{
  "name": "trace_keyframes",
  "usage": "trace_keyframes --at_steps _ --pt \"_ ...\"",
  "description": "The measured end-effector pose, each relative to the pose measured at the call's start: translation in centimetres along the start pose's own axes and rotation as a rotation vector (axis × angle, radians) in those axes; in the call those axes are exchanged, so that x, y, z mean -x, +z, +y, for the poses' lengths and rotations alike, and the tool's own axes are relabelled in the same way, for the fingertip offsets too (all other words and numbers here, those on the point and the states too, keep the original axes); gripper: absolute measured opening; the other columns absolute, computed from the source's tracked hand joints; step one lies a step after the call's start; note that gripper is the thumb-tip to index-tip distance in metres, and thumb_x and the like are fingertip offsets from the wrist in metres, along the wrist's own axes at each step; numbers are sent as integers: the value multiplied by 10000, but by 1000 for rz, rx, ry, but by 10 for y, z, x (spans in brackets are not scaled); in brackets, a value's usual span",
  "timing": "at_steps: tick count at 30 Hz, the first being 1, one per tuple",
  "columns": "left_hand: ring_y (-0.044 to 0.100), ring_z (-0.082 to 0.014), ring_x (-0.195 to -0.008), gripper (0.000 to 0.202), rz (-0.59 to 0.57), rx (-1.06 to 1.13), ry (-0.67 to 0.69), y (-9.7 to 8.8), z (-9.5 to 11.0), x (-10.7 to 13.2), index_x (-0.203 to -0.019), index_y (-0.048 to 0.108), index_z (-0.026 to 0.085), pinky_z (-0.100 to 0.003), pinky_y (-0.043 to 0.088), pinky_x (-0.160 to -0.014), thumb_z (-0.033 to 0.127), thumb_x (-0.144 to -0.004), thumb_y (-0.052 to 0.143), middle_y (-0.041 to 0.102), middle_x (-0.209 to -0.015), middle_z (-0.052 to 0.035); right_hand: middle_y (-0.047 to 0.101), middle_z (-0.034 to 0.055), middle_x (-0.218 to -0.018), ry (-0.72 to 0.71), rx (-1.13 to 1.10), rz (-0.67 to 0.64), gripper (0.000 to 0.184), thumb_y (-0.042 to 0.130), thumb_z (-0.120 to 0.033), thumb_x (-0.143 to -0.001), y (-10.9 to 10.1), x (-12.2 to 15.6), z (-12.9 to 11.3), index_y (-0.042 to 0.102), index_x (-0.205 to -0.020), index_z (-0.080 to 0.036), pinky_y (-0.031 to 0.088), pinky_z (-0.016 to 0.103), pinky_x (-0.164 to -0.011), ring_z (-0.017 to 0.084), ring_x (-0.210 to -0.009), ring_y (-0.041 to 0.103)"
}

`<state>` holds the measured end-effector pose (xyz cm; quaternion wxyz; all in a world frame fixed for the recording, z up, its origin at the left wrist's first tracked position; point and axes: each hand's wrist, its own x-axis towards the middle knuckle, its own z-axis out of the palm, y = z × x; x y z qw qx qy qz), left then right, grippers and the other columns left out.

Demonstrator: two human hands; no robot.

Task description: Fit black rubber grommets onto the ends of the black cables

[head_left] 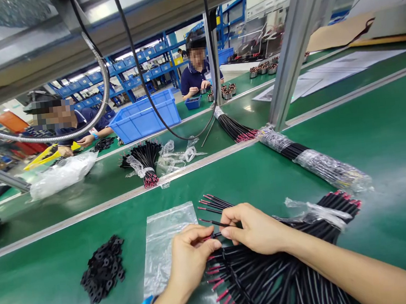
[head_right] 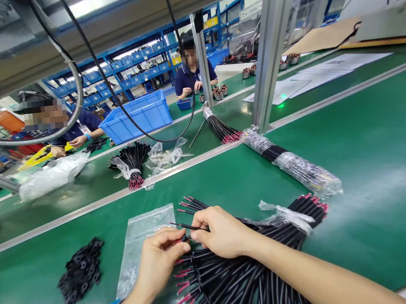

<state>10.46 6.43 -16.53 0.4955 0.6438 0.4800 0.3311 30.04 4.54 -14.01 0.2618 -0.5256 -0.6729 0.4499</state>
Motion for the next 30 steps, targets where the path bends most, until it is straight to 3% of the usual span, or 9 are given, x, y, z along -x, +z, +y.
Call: trace_keyframes --at_steps 5,10,18,25,30 --pt "558 -140 -812 373 -5 148 -69 3 2 2 -859 699 99 -237 462 -738 328 -577 785 582 -920 -103 589 -9 -673 -12 -4 -4 194 494 -290 -823 2 0 4 578 -787 -118 366 213 -574 77 -605 521" --pt "570 -146 -854 342 41 64 -17 4 0 3 -857 698 112 -250 461 -795 344 -615 762 594 -929 -94 588 -12 -669 -24 0 -7 201 492 -296 -826 2 0 4 580 -786 -120 361 212 -566 73 -603 521" --pt "576 -135 -790 273 39 -18 48 10 7 5 -782 699 136 -252 462 -742 339 -613 768 611 -844 -64 583 -22 -656 -34 33 -16 183 484 -276 -807 5 0 2 568 -742 -127 346 215 -548 74 -581 507" --pt "564 -104 -786 260 19 -193 48 14 15 0 -824 702 197 -224 443 -738 387 -651 745 612 -837 -8 613 50 -739 9 -214 -84 184 504 -273 -838 6 0 10 488 -847 -90 398 218 -603 117 -678 571" --pt "601 -107 -769 263 -53 -64 11 19 14 1 -854 642 149 -211 477 -741 321 -675 731 628 -832 4 608 78 -757 8 -328 -124 219 533 -269 -839 4 -3 12 427 -872 -81 405 213 -615 120 -685 572"
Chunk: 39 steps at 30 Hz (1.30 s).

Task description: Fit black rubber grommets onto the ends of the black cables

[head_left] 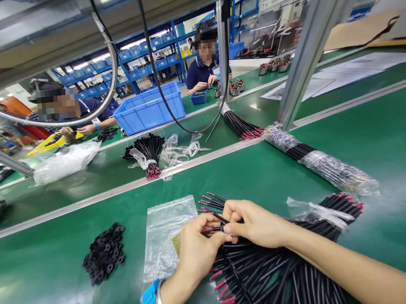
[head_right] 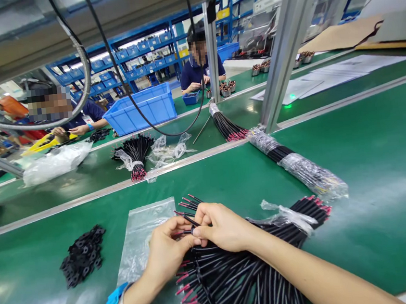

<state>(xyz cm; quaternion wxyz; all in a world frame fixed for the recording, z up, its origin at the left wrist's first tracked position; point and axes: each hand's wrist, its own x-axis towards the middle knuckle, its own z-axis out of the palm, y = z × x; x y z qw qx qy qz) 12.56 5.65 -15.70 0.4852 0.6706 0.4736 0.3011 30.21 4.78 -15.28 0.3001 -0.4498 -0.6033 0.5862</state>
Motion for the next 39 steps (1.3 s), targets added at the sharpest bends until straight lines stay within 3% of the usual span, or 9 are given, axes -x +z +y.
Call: trace_keyframes --at_steps 4,7,10,13,19,26,30,35,39 --pt "604 -117 -835 379 -26 -7 13 -2 0 1 -961 613 174 -224 478 -800 360 -659 747 625 -897 5 600 82 -745 6 -27 -41 214 544 -235 -823 -2 0 -1 400 -856 -81 409 220 -621 124 -682 567" --pt "600 -124 -884 480 -99 58 -30 -16 1 6 -1084 531 152 -236 492 -819 253 -662 736 612 -958 -27 618 70 -785 7 102 -70 214 508 -278 -860 -4 0 -2 414 -888 -88 387 227 -641 113 -698 548" --pt "584 -130 -943 408 -134 62 -87 -37 1 17 -1084 528 106 -251 489 -864 194 -712 671 592 -1028 -70 634 28 -820 19 238 -98 216 464 -315 -893 -4 1 -4 450 -926 -102 381 236 -671 99 -711 530" --pt "579 -130 -935 338 -152 61 -114 -54 -3 29 -1070 524 96 -271 486 -861 266 -791 614 579 -1053 -83 627 -4 -792 32 303 -73 147 451 -246 -856 -1 1 -6 481 -915 -114 383 232 -673 96 -709 530" --pt "572 -106 -916 293 -108 -4 -85 -69 -12 42 -1043 554 131 -239 455 -844 342 -839 573 589 -1026 -56 559 -23 -674 77 468 49 165 468 -263 -784 2 2 -5 533 -812 -113 309 209 -557 65 -582 424" --pt "556 -138 -979 362 37 23 -88 -104 -24 55 -1041 552 110 -256 447 -893 394 -820 598 571 -1073 -86 413 -6 -641 39 486 -13 253 469 -323 -804 0 2 -1 548 -720 -98 268 215 -561 71 -611 324" --pt "541 -141 -1006 417 230 -134 -105 -144 -38 63 -1036 556 122 -230 434 -914 457 -793 610 551 -1132 -77 464 -5 -651 50 479 -52 273 486 -347 -821 -1 4 -3 590 -740 -108 292 220 -576 74 -613 369" --pt "540 -146 -1011 506 452 -324 -176 -198 -57 82 -1087 558 164 -214 414 -919 527 -739 624 552 -1157 -35 534 3 -770 -40 521 -27 262 485 -325 -849 0 1 -5 585 -716 -122 347 221 -696 81 -720 463" --pt "545 -146 -952 562 501 -374 -283 -216 -62 96 -1106 567 186 -215 405 -877 582 -710 620 575 -1111 -13 539 -13 -759 -20 563 -67 225 464 -305 -850 1 1 -5 562 -753 -127 342 222 -679 84 -714 444"
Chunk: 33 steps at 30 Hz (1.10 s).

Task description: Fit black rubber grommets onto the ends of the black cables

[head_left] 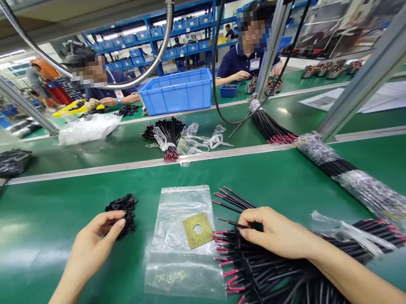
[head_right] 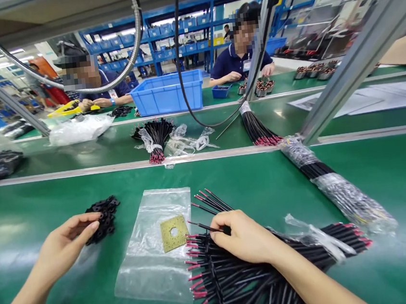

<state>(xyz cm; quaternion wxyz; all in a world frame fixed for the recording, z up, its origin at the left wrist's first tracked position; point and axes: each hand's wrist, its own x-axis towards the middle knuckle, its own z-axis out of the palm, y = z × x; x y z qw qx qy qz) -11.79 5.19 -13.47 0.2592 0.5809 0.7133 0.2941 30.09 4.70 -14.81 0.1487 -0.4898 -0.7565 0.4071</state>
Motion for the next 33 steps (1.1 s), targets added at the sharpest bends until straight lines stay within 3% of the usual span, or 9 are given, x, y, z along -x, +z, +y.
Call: trace_keyframes --at_steps 4,8,12,15,19,24,29,31,33 --pt "547 -147 -912 484 -52 -72 79 20 19 9 -1028 604 195 -226 406 -829 586 -743 581 596 -1035 -11 543 -19 -762 11 17 -13 195 470 -285 -834 -1 2 -1 564 -759 -132 334 219 -688 80 -726 452" --pt "494 -74 -1033 206 -238 -153 548 76 82 27 -986 637 311 -206 353 -937 427 -866 516 571 -1060 72 536 -6 -782 -16 -5 -33 225 482 -318 -853 -2 3 0 551 -771 -121 335 225 -706 88 -740 447" --pt "510 -128 -951 198 -400 -137 761 132 138 40 -938 678 227 -286 337 -886 351 -830 568 594 -999 36 502 18 -776 -16 -3 -55 334 461 -419 -877 0 4 4 536 -774 -110 336 240 -690 106 -734 417" --pt "535 -139 -844 102 -420 -75 774 155 148 39 -798 688 176 -300 326 -825 245 -770 618 611 -843 19 504 26 -777 6 -6 -61 394 434 -481 -887 3 2 14 541 -776 -118 351 237 -695 113 -741 434" --pt "525 -118 -777 68 -385 20 806 166 138 35 -737 677 141 -271 320 -768 204 -716 666 595 -754 14 525 19 -791 -5 -23 -73 352 474 -481 -864 6 0 26 554 -788 -147 359 235 -711 122 -756 473" --pt "520 -100 -787 155 -393 -51 844 164 135 41 -811 688 199 -272 310 -775 325 -786 603 593 -782 42 523 30 -838 29 -30 -163 404 421 -510 -880 5 0 27 554 -819 -133 357 220 -735 137 -803 465" --pt "515 -95 -950 301 -478 -34 830 116 120 46 -1122 628 228 -252 295 -902 372 -880 523 601 -1001 25 507 18 -1049 63 184 -22 489 274 -614 -903 15 -7 37 505 -1030 -202 323 260 -910 142 -991 457" --pt "502 -97 -954 236 -364 -173 749 86 97 38 -1075 631 233 -264 310 -882 268 -885 496 599 -1014 48 508 -15 -1083 90 256 0 422 284 -575 -892 18 -10 39 499 -1076 -262 312 284 -932 132 -1007 453" --pt "467 -140 -894 217 -118 -494 598 56 67 24 -1004 639 241 -319 312 -807 192 -866 478 579 -942 24 518 -24 -1062 120 260 1 370 323 -517 -863 20 -12 38 502 -1091 -289 326 294 -914 134 -989 460"
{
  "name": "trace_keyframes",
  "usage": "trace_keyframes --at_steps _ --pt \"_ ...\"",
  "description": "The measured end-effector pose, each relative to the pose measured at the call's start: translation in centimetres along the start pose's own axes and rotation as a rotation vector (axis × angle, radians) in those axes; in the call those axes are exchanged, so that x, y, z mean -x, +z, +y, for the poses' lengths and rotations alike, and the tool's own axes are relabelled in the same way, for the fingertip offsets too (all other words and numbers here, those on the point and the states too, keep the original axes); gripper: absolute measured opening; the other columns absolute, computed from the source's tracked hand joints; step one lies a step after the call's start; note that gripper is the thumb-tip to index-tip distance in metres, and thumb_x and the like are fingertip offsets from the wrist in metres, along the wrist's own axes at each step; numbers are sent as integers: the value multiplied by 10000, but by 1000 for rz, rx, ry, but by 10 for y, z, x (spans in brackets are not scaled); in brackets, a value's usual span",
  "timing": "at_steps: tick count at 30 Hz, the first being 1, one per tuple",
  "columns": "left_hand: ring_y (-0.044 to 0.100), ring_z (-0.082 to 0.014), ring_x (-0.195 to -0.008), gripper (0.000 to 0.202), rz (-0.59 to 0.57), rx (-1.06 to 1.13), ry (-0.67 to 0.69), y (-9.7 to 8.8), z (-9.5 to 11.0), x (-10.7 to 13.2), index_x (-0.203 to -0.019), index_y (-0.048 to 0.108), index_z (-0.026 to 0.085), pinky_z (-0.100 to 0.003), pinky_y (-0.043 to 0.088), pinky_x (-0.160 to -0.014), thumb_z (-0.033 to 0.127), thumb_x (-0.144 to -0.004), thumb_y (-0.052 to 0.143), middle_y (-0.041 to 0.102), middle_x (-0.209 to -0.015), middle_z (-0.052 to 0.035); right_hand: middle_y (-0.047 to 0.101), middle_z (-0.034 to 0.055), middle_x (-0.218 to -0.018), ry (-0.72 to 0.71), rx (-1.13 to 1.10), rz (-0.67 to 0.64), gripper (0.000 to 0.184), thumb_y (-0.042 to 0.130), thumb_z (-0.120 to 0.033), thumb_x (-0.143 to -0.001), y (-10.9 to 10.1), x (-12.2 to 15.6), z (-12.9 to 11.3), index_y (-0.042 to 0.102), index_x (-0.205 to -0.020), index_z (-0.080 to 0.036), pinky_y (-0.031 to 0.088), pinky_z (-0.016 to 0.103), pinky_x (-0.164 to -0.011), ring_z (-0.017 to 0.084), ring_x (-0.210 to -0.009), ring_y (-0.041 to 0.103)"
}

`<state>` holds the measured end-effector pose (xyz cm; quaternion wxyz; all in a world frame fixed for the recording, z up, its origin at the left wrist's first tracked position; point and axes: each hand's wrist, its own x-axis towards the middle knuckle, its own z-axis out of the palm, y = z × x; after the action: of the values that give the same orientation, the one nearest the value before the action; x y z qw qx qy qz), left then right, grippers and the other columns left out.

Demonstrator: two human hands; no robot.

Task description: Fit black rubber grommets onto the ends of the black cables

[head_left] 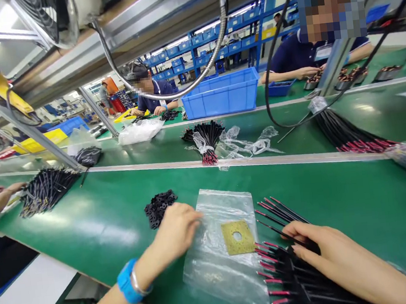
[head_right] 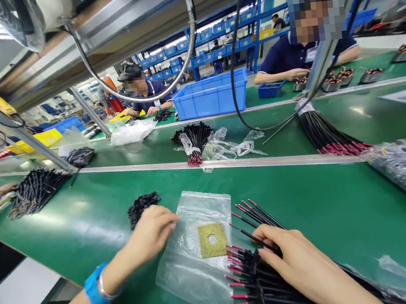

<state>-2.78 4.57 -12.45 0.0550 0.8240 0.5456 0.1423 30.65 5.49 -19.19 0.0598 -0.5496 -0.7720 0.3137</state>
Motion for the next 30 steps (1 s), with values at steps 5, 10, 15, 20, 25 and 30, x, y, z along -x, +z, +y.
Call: trace_keyframes --at_steps 5,10,15,20,25,30 --pt "375 -186 -934 230 -120 -298 -127 -11 -73 19 -968 656 213 -338 326 -829 127 -809 513 523 -997 -32 525 -21 -1014 39 -20 12 350 394 -461 -835 -3 3 -8 491 -1126 -293 342 284 -897 140 -987 443" --pt "453 -145 -905 113 -59 2 -88 -12 -61 19 -838 487 123 -313 383 -807 233 -828 514 538 -957 -30 526 -17 -997 6 -43 32 251 423 -357 -850 -12 10 -22 525 -1054 -251 347 297 -851 160 -956 420" --pt "560 -97 -730 309 -225 610 -303 6 -3 -13 -891 586 127 -214 455 -687 405 -765 633 605 -838 -20 528 -1 -918 7 -88 94 246 471 -331 -834 -16 12 -28 530 -1050 -229 349 294 -823 142 -883 449" --pt "556 -70 -823 171 -139 511 144 39 47 -43 -898 664 208 -186 432 -731 166 -825 516 607 -896 23 538 -8 -957 -13 -118 158 266 477 -329 -847 -12 12 -28 517 -1099 -252 339 301 -865 137 -932 467" --pt "544 -143 -798 276 -126 41 440 54 59 -38 -1120 495 252 -309 385 -696 170 -871 406 585 -906 34 553 -14 -925 -95 -119 210 205 489 -264 -844 -13 12 -29 524 -1038 -211 336 313 -827 127 -858 480" --pt "473 -153 -808 297 -105 58 443 53 52 -42 -1154 381 227 -329 364 -732 177 -864 426 547 -890 17 552 -17 -939 -133 -123 225 196 490 -251 -854 -15 13 -31 520 -1039 -195 329 313 -809 120 -825 484"
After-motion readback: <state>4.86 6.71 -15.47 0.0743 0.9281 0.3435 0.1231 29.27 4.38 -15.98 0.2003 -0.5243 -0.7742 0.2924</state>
